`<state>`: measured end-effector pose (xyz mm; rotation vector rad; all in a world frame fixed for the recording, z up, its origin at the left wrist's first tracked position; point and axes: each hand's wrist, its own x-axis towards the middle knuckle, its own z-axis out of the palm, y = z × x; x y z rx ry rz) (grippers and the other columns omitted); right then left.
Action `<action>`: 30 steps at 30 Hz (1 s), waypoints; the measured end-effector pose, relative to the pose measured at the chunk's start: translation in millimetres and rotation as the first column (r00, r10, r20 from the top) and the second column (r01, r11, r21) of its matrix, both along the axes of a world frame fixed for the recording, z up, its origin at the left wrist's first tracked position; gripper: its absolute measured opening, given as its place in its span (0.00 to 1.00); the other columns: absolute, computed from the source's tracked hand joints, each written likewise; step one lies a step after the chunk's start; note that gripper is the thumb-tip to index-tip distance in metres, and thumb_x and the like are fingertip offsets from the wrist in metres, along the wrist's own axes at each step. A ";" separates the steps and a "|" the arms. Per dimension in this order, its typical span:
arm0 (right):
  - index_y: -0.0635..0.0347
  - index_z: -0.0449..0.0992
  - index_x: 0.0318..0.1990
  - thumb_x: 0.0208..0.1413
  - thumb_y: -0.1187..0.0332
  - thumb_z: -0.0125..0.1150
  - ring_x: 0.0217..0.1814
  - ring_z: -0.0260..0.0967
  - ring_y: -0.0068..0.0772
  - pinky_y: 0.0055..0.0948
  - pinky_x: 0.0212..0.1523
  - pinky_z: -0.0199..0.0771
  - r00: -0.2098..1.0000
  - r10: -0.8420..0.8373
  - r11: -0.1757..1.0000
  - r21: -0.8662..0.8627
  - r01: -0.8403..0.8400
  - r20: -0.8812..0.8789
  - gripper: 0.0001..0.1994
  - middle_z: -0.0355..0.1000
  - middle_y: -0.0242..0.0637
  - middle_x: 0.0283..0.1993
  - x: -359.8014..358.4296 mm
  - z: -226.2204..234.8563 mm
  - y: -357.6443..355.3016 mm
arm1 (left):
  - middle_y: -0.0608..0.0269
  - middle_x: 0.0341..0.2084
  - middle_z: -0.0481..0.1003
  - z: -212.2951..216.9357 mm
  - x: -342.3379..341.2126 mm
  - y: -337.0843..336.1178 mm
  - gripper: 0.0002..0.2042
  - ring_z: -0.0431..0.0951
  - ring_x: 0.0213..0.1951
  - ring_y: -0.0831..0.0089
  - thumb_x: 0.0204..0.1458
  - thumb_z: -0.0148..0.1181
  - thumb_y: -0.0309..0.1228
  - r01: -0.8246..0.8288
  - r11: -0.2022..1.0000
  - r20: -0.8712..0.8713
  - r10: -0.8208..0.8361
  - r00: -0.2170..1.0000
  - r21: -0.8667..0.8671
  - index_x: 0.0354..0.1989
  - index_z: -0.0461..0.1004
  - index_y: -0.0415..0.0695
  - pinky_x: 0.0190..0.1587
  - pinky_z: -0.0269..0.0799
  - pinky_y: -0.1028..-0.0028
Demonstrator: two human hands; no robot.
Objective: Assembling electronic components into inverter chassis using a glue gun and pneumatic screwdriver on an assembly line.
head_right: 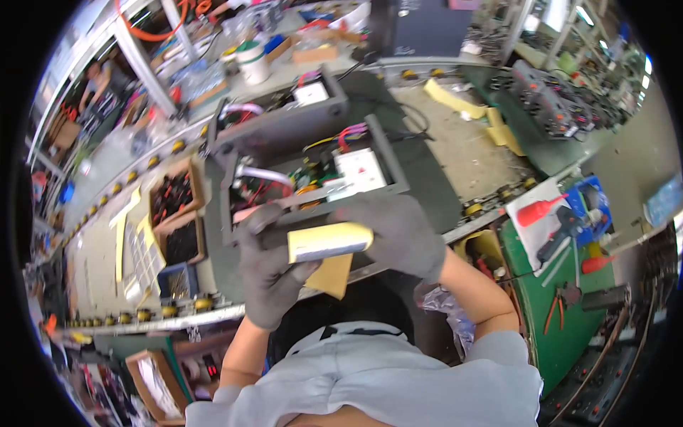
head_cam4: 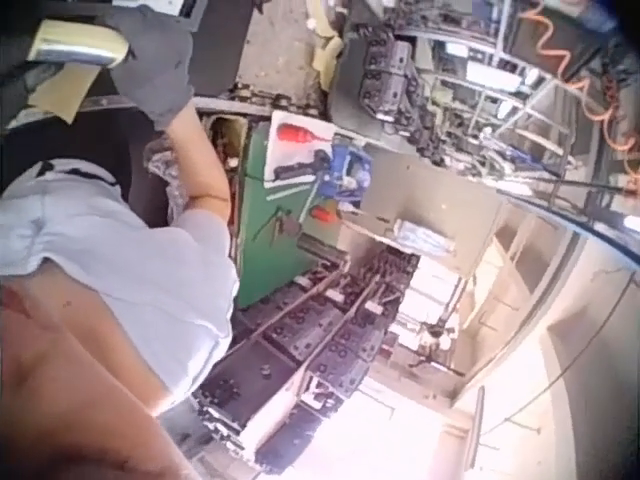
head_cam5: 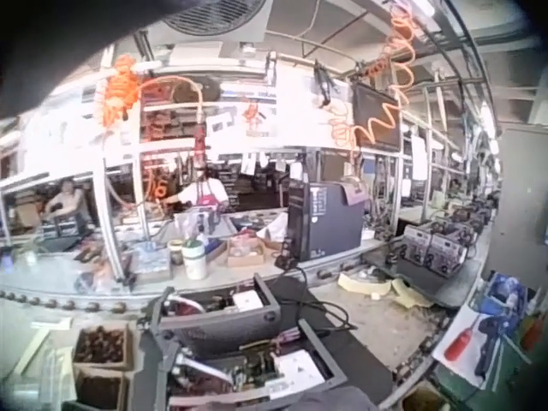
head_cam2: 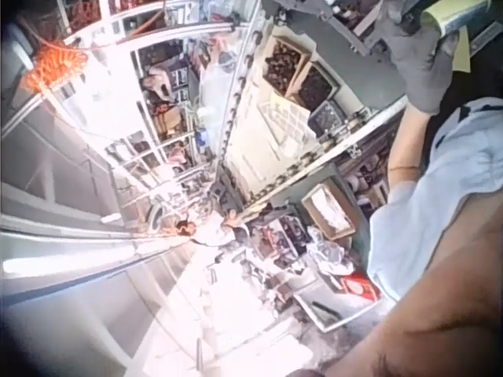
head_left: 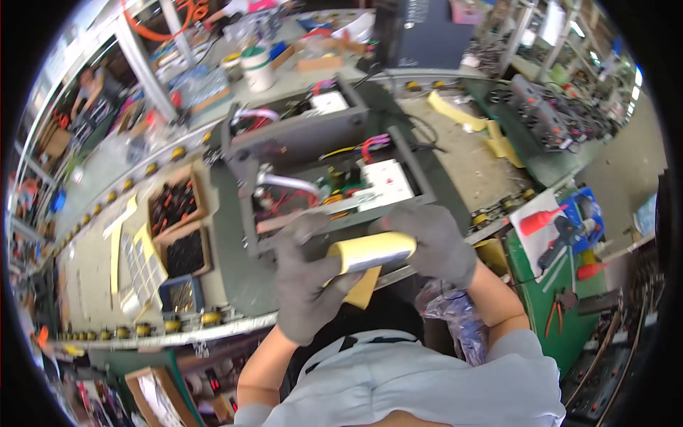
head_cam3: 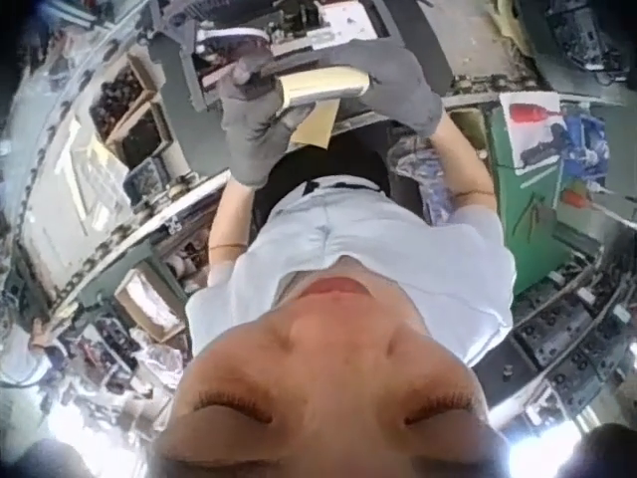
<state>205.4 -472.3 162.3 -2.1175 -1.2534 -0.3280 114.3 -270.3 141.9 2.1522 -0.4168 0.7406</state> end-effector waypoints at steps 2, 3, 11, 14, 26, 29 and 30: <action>0.53 0.76 0.38 0.44 0.71 0.62 0.35 0.73 0.42 0.34 0.34 0.73 0.994 0.060 0.997 -0.040 -0.064 -0.094 0.11 0.73 0.36 0.34 4.7 -7.3 1.7 | 0.52 0.48 0.65 -8.2 5.8 -1.0 0.11 0.67 0.49 0.59 0.39 0.68 0.23 0.184 0.952 -0.008 -0.192 0.981 -0.247 0.34 0.78 0.42 0.49 0.66 0.67; 0.54 0.75 0.38 0.44 0.72 0.61 0.36 0.73 0.41 0.34 0.35 0.73 0.986 0.061 0.993 -0.088 -0.075 -0.156 0.11 0.73 0.36 0.34 7.5 -10.5 2.3 | 0.54 0.46 0.67 -11.1 11.2 0.2 0.11 0.70 0.45 0.62 0.39 0.67 0.20 0.287 0.924 0.028 -0.290 0.957 -0.252 0.34 0.77 0.39 0.44 0.69 0.70; 0.56 0.76 0.38 0.45 0.73 0.59 0.35 0.73 0.40 0.34 0.35 0.72 0.982 0.050 0.987 -0.143 -0.077 -0.185 0.10 0.72 0.36 0.33 4.9 3.9 8.2 | 0.63 0.33 0.73 -31.6 1.4 8.6 0.08 0.71 0.36 0.70 0.41 0.68 0.23 0.168 0.938 -0.025 -0.184 0.983 -0.304 0.31 0.77 0.40 0.38 0.67 0.74; 0.54 0.76 0.39 0.46 0.70 0.60 0.33 0.72 0.40 0.35 0.32 0.71 0.967 -0.039 0.999 0.027 0.047 -0.250 0.11 0.72 0.36 0.31 -3.1 22.9 11.0 | 0.63 0.33 0.72 -32.1 -2.6 13.7 0.08 0.70 0.34 0.70 0.39 0.69 0.21 0.086 0.940 0.024 -0.082 0.996 -0.330 0.29 0.77 0.41 0.35 0.67 0.74; 0.51 0.72 0.38 0.49 0.58 0.60 0.37 0.69 0.39 0.36 0.36 0.66 0.981 0.030 0.990 -0.141 -0.003 0.192 0.12 0.69 0.34 0.33 -16.2 16.0 49.4 | 0.64 0.33 0.72 -22.3 1.9 21.4 0.11 0.70 0.34 0.69 0.39 0.68 0.23 0.065 0.988 0.017 -0.063 0.998 -0.141 0.33 0.78 0.43 0.36 0.67 0.73; 0.52 0.72 0.36 0.43 0.54 0.65 0.36 0.69 0.39 0.36 0.35 0.67 0.988 0.121 0.992 -0.048 -0.117 0.096 0.16 0.69 0.33 0.32 -13.2 16.2 57.1 | 0.64 0.32 0.72 -26.9 -0.1 23.3 0.13 0.71 0.34 0.68 0.36 0.67 0.21 0.052 0.969 0.042 -0.043 0.998 -0.242 0.34 0.77 0.43 0.36 0.67 0.73; 0.52 0.72 0.36 0.43 0.54 0.65 0.36 0.69 0.39 0.36 0.35 0.67 0.986 0.138 0.990 -0.043 -0.134 0.094 0.16 0.69 0.33 0.32 -15.9 19.2 58.6 | 0.64 0.32 0.72 -25.1 -1.6 24.4 0.13 0.71 0.34 0.68 0.36 0.67 0.21 0.034 0.971 0.039 -0.026 0.999 -0.237 0.34 0.77 0.43 0.36 0.67 0.73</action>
